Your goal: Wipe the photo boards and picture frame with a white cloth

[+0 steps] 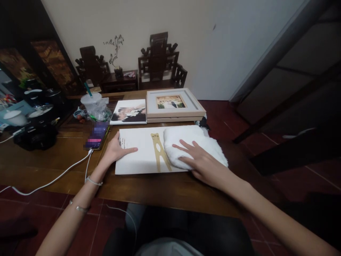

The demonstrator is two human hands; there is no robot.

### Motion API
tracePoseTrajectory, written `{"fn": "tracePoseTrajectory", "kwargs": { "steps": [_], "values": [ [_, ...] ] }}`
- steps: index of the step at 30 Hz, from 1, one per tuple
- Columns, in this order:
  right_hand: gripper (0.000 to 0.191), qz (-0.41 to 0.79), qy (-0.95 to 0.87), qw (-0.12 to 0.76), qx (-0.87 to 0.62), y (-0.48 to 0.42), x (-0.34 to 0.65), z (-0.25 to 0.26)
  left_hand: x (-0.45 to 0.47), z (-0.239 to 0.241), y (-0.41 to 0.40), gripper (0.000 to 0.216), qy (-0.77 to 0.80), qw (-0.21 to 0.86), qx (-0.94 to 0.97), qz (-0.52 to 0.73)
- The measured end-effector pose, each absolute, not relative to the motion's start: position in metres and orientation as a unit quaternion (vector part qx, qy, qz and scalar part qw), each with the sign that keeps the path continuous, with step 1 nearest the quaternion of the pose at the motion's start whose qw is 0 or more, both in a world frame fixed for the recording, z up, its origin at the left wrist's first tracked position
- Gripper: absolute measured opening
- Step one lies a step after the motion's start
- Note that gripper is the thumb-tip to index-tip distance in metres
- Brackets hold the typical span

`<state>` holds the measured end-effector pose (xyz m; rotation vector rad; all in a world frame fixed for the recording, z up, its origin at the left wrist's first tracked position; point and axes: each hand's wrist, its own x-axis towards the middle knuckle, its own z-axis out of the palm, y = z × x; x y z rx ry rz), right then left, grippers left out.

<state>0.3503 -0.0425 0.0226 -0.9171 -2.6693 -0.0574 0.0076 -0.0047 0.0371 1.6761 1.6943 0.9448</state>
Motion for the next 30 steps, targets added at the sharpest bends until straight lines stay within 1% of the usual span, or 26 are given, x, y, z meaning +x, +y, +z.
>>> {"fn": "tracePoseTrajectory", "kwargs": {
  "steps": [2, 3, 7, 9, 12, 16, 18, 20, 23, 27, 30],
  "values": [
    [0.057, -0.015, -0.935, 0.153, -0.319, -0.041, 0.346, 0.024, 0.004, 0.037, -0.005, 0.085, 0.658, 0.184, 0.668, 0.293],
    [0.058, -0.012, -0.936, 0.152, -0.317, -0.041, 0.344, 0.024, 0.003, 0.036, -0.005, 0.079, 0.664, 0.15, 0.682, 0.269],
    [0.061, -0.006, -0.938, 0.153, -0.312, -0.045, 0.334, 0.023, 0.003, 0.028, -0.007, 0.048, 0.647, 0.08, 0.731, 0.203],
    [0.061, -0.009, -0.938, 0.151, -0.313, -0.046, 0.331, 0.022, 0.005, 0.022, -0.009, 0.045, 0.633, 0.062, 0.75, 0.181],
    [0.059, -0.016, -0.94, 0.154, -0.305, -0.046, 0.333, 0.024, 0.008, 0.014, -0.012, 0.055, 0.614, 0.081, 0.768, 0.161],
    [0.051, -0.049, -0.922, 0.231, -0.308, -0.037, 0.349, 0.035, 0.007, 0.008, -0.012, 0.06, 0.59, 0.114, 0.784, 0.156],
    [0.047, -0.078, -0.911, 0.255, -0.314, -0.028, 0.356, 0.043, 0.005, 0.008, -0.011, 0.061, 0.583, 0.119, 0.787, 0.161],
    [0.044, -0.105, -0.913, 0.244, -0.311, -0.017, 0.359, 0.048, 0.001, 0.008, -0.009, 0.061, 0.573, 0.122, 0.792, 0.17],
    [0.043, -0.125, -0.924, 0.19, -0.308, 0.002, 0.352, 0.046, -0.002, 0.009, -0.006, 0.059, 0.564, 0.123, 0.794, 0.187],
    [0.049, -0.103, -0.933, 0.125, -0.323, 0.018, 0.334, 0.032, -0.002, 0.011, -0.007, 0.061, 0.563, 0.123, 0.793, 0.196],
    [0.055, -0.078, -0.931, 0.119, -0.336, 0.018, 0.326, 0.022, 0.0, 0.013, -0.008, 0.057, 0.572, 0.109, 0.785, 0.211]
  ]
}}
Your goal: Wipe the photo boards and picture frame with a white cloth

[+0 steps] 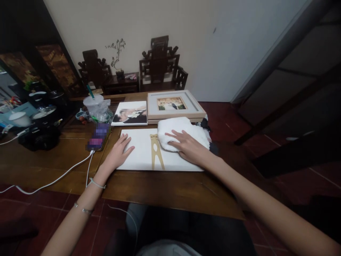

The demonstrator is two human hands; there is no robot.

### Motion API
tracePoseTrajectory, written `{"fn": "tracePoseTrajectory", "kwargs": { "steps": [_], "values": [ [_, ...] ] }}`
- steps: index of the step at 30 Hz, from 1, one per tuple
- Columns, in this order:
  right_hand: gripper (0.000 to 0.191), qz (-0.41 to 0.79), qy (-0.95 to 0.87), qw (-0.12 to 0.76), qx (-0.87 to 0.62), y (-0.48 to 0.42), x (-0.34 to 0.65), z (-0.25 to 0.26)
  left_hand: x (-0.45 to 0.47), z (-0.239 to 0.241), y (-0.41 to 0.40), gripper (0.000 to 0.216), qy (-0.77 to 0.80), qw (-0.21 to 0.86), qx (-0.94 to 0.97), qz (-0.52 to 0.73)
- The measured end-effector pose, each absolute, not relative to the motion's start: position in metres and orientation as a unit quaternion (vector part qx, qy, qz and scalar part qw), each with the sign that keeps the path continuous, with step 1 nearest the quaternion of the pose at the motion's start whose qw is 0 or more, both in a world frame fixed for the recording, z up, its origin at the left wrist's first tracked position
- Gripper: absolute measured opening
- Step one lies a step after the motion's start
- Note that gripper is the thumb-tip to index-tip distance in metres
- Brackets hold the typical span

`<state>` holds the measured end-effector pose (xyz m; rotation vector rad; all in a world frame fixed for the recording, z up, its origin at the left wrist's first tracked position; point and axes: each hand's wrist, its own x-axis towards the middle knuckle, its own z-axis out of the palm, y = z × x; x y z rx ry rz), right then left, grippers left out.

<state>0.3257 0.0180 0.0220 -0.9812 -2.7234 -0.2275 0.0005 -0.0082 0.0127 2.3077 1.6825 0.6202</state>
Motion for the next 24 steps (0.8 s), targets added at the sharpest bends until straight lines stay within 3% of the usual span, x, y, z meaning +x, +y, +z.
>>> {"fn": "tracePoseTrajectory", "kwargs": {
  "steps": [10, 17, 24],
  "values": [
    [0.058, -0.058, -0.93, 0.133, -0.338, -0.012, 0.321, 0.015, 0.004, 0.012, -0.011, 0.039, 0.589, 0.07, 0.765, 0.25],
    [0.058, -0.043, -0.93, 0.152, -0.332, -0.004, 0.327, 0.019, 0.008, 0.014, -0.014, 0.057, 0.586, 0.106, 0.778, 0.198],
    [0.063, -0.055, -0.918, 0.166, -0.355, 0.015, 0.335, 0.03, 0.006, 0.012, -0.012, 0.059, 0.586, 0.106, 0.78, 0.195]
  ]
}}
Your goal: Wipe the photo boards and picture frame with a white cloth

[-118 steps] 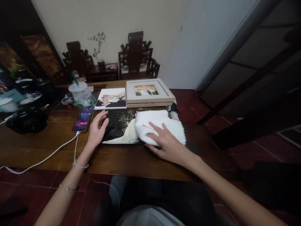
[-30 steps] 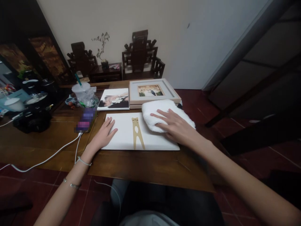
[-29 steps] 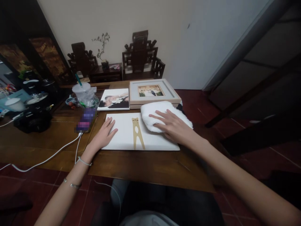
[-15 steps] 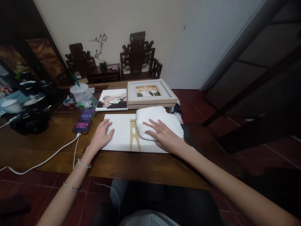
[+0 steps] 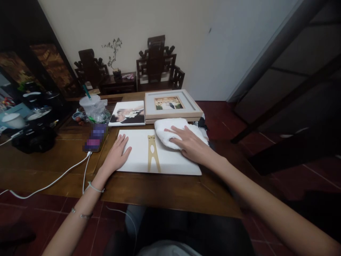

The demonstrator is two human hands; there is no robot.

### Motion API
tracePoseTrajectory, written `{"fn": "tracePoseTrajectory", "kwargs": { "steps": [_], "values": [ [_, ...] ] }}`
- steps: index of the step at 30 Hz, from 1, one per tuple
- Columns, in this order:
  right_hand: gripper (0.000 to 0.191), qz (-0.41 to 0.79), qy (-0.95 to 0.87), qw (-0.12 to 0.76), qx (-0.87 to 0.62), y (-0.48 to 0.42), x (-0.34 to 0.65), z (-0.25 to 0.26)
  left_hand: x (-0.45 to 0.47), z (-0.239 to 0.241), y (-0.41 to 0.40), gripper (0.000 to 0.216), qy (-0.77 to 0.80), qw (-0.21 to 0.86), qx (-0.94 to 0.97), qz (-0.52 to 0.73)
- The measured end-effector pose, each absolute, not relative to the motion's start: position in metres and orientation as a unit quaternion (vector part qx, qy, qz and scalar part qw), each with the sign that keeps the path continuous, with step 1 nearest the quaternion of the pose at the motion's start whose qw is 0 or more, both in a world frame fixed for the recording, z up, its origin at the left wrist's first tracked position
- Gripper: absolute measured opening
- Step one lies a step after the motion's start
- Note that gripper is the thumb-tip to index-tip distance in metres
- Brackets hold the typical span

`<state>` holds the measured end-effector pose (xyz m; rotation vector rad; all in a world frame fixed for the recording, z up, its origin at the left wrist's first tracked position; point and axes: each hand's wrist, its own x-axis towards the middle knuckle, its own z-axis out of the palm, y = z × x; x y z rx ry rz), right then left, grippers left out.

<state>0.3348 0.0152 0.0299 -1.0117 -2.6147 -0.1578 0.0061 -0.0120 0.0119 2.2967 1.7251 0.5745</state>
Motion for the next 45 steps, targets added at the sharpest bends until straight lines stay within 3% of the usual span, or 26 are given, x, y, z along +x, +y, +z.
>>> {"fn": "tracePoseTrajectory", "kwargs": {
  "steps": [8, 20, 27, 35, 45],
  "values": [
    [0.065, -0.033, -0.927, 0.12, -0.355, 0.019, 0.322, 0.027, 0.004, 0.004, -0.007, 0.053, 0.585, 0.092, 0.774, 0.224],
    [0.068, 0.084, -0.938, 0.108, -0.318, -0.099, 0.343, 0.065, 0.004, 0.002, -0.004, 0.053, 0.577, 0.084, 0.778, 0.232],
    [0.062, 0.034, -0.925, 0.075, -0.37, -0.025, 0.328, 0.061, 0.003, 0.004, -0.005, 0.052, 0.576, 0.095, 0.778, 0.233],
    [0.055, 0.01, -0.921, 0.094, -0.379, 0.048, 0.322, 0.057, 0.006, 0.005, 0.005, 0.052, 0.587, 0.084, 0.774, 0.222],
    [0.056, 0.086, -0.935, 0.118, -0.324, -0.065, 0.339, 0.074, 0.006, 0.009, 0.005, 0.053, 0.587, 0.091, 0.774, 0.22]
  ]
}}
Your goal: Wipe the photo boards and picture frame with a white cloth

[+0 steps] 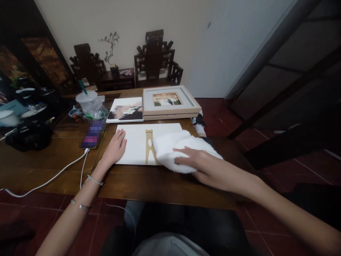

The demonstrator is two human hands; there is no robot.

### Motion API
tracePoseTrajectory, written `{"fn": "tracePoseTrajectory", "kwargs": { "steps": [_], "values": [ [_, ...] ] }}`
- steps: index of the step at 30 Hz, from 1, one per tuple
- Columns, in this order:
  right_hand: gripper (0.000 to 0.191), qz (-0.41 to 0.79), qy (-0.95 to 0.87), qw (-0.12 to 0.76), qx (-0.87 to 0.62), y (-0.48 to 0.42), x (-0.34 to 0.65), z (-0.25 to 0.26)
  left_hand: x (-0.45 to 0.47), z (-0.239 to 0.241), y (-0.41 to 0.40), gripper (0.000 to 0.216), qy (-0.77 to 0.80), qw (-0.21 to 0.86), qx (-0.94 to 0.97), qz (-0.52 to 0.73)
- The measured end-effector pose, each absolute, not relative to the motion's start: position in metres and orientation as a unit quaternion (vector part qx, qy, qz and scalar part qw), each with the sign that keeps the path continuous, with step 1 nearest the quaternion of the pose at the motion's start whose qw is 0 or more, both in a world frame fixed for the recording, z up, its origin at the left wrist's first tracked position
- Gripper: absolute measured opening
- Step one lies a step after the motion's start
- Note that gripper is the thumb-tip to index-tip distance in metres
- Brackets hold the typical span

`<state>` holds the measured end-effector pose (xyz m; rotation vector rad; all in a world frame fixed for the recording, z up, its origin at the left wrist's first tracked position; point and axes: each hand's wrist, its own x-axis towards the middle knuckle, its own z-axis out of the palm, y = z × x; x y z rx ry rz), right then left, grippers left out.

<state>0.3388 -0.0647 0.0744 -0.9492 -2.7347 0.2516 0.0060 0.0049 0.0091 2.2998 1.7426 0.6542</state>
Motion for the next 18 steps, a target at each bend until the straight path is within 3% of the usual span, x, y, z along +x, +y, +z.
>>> {"fn": "tracePoseTrajectory", "kwargs": {
  "steps": [4, 13, 18],
  "values": [
    [0.054, 0.112, -0.929, 0.102, -0.338, -0.061, 0.341, 0.079, 0.006, 0.009, 0.005, 0.054, 0.584, 0.091, 0.776, 0.219],
    [0.053, 0.132, -0.913, 0.101, -0.372, 0.062, 0.336, 0.079, 0.002, 0.006, 0.007, 0.053, 0.578, 0.092, 0.781, 0.219],
    [0.058, 0.123, -0.902, 0.088, -0.405, 0.062, 0.33, 0.078, 0.005, 0.006, 0.005, 0.053, 0.587, 0.092, 0.773, 0.223]
  ]
}}
